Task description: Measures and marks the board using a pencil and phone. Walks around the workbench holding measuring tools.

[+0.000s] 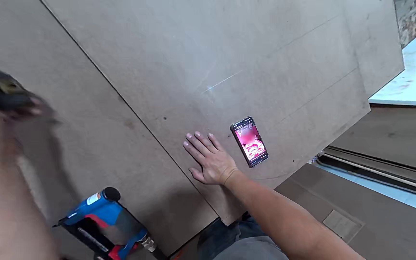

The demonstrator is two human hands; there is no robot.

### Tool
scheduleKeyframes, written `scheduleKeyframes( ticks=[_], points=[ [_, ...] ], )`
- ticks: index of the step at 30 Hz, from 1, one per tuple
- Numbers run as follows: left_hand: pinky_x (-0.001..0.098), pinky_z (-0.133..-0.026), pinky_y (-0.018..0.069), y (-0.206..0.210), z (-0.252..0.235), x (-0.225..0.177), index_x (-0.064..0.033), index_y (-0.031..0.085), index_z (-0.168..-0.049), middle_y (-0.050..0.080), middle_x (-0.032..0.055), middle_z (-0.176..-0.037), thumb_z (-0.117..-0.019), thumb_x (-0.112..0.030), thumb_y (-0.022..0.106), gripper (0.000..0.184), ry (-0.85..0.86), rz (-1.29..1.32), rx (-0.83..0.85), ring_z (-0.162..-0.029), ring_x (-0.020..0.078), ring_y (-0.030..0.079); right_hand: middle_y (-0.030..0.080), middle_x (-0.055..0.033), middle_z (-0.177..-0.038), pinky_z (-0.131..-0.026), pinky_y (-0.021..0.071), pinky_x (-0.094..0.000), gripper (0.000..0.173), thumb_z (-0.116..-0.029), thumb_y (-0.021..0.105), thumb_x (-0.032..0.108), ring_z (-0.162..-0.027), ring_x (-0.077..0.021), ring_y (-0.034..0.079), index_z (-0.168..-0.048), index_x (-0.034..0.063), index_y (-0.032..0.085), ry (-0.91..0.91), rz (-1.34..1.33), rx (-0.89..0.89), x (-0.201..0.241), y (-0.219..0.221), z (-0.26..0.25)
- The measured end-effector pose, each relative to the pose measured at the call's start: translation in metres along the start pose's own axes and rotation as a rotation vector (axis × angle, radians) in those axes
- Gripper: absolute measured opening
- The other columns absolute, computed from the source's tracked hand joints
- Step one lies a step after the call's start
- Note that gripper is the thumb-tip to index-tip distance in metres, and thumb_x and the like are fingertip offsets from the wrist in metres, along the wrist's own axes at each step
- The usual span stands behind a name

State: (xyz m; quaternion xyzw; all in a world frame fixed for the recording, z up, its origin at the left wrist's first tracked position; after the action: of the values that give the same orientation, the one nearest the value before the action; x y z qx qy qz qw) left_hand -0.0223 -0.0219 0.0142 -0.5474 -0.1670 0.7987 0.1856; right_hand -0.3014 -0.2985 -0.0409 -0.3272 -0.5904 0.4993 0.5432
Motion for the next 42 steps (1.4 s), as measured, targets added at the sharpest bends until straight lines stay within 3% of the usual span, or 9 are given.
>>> scheduleKeyframes(
  ticks=[3,8,11,14,20,24,27,34,42],
  points=[
    [0.0346,-0.077,0.0619,0.02,0.127,0.028,-0.0161,0.054,-0.128,0.071,0.0062,-0.112,-0.1076,-0.045,0.013,0.054,-0.172,0.561,0.188,-0.09,0.0192,0.072,0.023,-0.0025,-0.172,-0.129,0.0082,-0.0521,0.079,-0.0975,0.041,0.059,-0.16,-0.023,0.015,-0.164,0.0173,0.031,0.002,-0.009,-0.004,0.0,0.0,0.001],
    [0.0435,-0.08,0.0602,0.074,0.334,0.061,-0.001,0.064,-0.118,0.07,0.0102,-0.102,-0.1079,-0.031,0.043,0.038,-0.344,0.188,0.054,-0.089,0.0188,0.069,0.025,-0.0042,-0.171,-0.129,0.0076,-0.0537,0.077,-0.1007,0.041,0.059,-0.16,-0.0235,0.015,-0.162,0.0132,0.035,-0.037,-0.109,-0.002,-0.001,-0.006,0.001],
    [0.039,-0.077,0.0623,0.116,0.407,0.036,-0.0018,0.071,-0.11,0.074,0.0097,-0.095,-0.0989,-0.023,0.056,0.028,-0.288,0.155,0.15,-0.084,0.0185,0.072,0.051,-0.0078,-0.156,-0.126,0.0275,-0.0494,0.062,-0.1015,0.056,0.048,-0.148,-0.0224,0.042,-0.148,0.0079,0.054,-0.149,-0.562,-0.061,-0.001,-0.051,0.036],
    [0.0343,-0.075,0.0626,0.159,0.453,-0.006,-0.0051,0.068,-0.123,0.076,0.0085,-0.104,-0.0923,-0.023,0.07,0.036,-0.165,0.177,0.205,-0.086,0.0183,0.073,0.069,-0.0092,-0.128,-0.105,0.0524,-0.0471,0.046,-0.1094,0.045,0.043,-0.119,-0.0197,0.065,-0.136,0.0101,0.064,-0.088,-1.12,0.407,-0.005,-0.098,0.118],
    [0.0376,-0.099,0.0602,0.258,0.482,-0.067,-0.0152,0.078,-0.115,0.072,0.0017,-0.125,-0.0951,-0.014,0.071,0.021,0.082,0.025,0.19,-0.116,0.016,0.069,0.063,-0.0054,-0.142,-0.111,0.0467,-0.0421,0.051,-0.1119,0.035,0.043,-0.128,-0.0137,0.06,-0.146,0.0139,0.058,0.03,-1.341,0.873,-0.096,-0.134,0.2],
    [0.0366,-0.098,0.0612,0.306,0.493,-0.079,-0.0109,0.077,-0.115,0.072,0.0031,-0.127,-0.0938,-0.008,0.071,0.022,0.145,0.093,0.12,-0.114,0.0169,0.07,0.068,-0.009,-0.119,-0.091,0.0587,-0.0423,0.045,-0.109,0.042,0.041,-0.105,-0.0198,0.069,-0.132,0.0084,0.062,0.234,-1.506,1.145,-0.148,-0.127,0.223],
    [0.0368,-0.097,0.0617,0.321,0.49,-0.088,-0.0111,0.073,-0.122,0.074,0.001,-0.122,-0.0923,-0.009,0.074,0.03,-0.023,0.14,0.109,-0.107,0.0145,0.073,0.073,-0.0033,-0.099,-0.077,0.0575,-0.0329,0.038,-0.107,0.052,0.042,-0.085,-0.0113,0.068,-0.119,0.0123,0.073,0.152,-1.296,0.967,-0.176,-0.134,0.22],
    [0.0385,-0.076,0.0638,0.348,0.464,-0.08,-0.0036,0.07,-0.104,0.074,0.0087,-0.084,-0.0925,-0.011,0.078,0.016,-0.426,0.216,0.157,-0.075,0.0189,0.074,0.064,-0.0002,-0.118,-0.088,0.0571,-0.0406,0.063,-0.0793,0.078,0.066,-0.105,-0.0141,0.063,-0.126,0.0247,0.07,-0.067,-0.747,0.546,-0.198,-0.142,0.204],
    [0.0352,-0.072,0.0545,0.349,0.434,-0.08,-0.0062,0.062,-0.085,0.069,0.0075,-0.099,-0.0872,-0.006,0.08,0.018,-0.227,0.242,0.388,-0.083,0.0173,0.063,0.066,-0.0026,-0.116,-0.089,0.057,-0.0411,0.06,-0.0776,0.076,0.069,-0.108,-0.0187,0.063,-0.109,0.0178,0.073,-0.235,-0.516,0.374,-0.204,-0.157,0.18]
  ],
)
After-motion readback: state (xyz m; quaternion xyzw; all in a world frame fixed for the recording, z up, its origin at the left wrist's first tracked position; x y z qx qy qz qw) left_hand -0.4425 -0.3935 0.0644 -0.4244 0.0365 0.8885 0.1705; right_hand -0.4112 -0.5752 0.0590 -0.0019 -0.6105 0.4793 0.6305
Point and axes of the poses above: each hand's wrist, its own z-axis away from the middle knuckle, its own y-axis out of the palm, x = y × z, the point moved 6 cm from there along -z, towards the middle knuckle
